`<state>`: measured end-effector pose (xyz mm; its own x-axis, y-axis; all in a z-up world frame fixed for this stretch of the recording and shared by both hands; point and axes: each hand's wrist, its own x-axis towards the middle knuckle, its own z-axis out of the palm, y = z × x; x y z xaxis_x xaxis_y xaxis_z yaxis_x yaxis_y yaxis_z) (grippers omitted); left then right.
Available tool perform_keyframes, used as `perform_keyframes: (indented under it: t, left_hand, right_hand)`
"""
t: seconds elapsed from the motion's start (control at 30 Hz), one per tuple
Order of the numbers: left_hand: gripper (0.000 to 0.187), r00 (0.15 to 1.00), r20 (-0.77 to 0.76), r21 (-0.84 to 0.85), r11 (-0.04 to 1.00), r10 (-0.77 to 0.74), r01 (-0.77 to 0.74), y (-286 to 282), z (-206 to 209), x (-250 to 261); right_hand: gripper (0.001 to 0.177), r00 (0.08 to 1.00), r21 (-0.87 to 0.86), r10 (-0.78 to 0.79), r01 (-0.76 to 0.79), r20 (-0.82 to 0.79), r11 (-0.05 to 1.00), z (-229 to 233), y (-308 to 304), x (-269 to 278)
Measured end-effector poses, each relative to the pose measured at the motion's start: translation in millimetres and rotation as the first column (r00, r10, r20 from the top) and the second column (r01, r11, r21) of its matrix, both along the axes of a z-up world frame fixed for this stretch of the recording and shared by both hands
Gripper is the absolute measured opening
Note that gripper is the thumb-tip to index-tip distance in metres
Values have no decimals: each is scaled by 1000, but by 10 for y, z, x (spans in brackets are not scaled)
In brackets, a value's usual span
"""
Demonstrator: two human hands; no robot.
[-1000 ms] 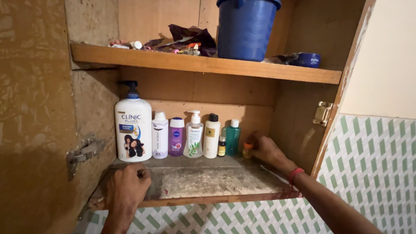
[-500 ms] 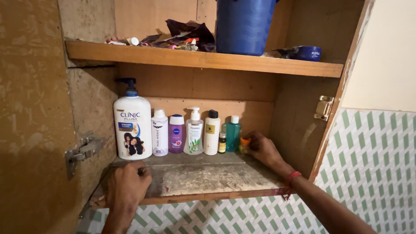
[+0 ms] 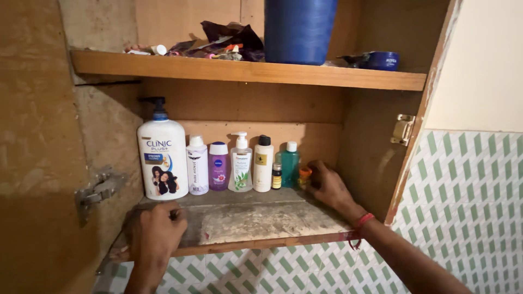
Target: The person repeatedly picks up, inspects, and rearranges various bottles and tubes on a wooden cabinet shelf. They move items around multiple times, sometimes placing them back in different positions, but the overall arrangement remains disorganized throughout the clip.
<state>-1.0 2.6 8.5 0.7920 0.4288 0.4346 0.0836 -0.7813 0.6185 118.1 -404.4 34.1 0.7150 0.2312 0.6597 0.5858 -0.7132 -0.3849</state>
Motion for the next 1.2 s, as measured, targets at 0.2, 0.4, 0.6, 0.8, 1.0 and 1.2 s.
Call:
perform_keyframes:
  t: [0.2,0.4,0.6,0.8,1.0,1.2]
  left_hand:
    - [20,975,211,23,997,-71,67,122,-279,328]
    - [19,980,187,-1,998,-66,68,165,-284,296]
    - [26,928,309,30,977,-210,211,-294,14,179]
    - [44,703,426,424,812,-570,401,-1435,509,410]
    - [62,633,338,691,641,-696,335,-2143,746,1078]
    - [62,783,179,753,595,-595,280,-2405,853,1316]
  right_hand:
    - [48,994,-43,-60,64,91,997,65,132,-103]
    - [35,920,-71,-289,317,265,946,98,54,-278]
    - [73,860,-82,-324,383,394,920,79,-19,-406]
    - [66,931,-74,-286,309,226,948,29,-54,-326]
    - [91,931,19,-293,296,217,955,-65,-142,-182]
    - [112,943,44,-203,198,266,979,-43,-174,-215]
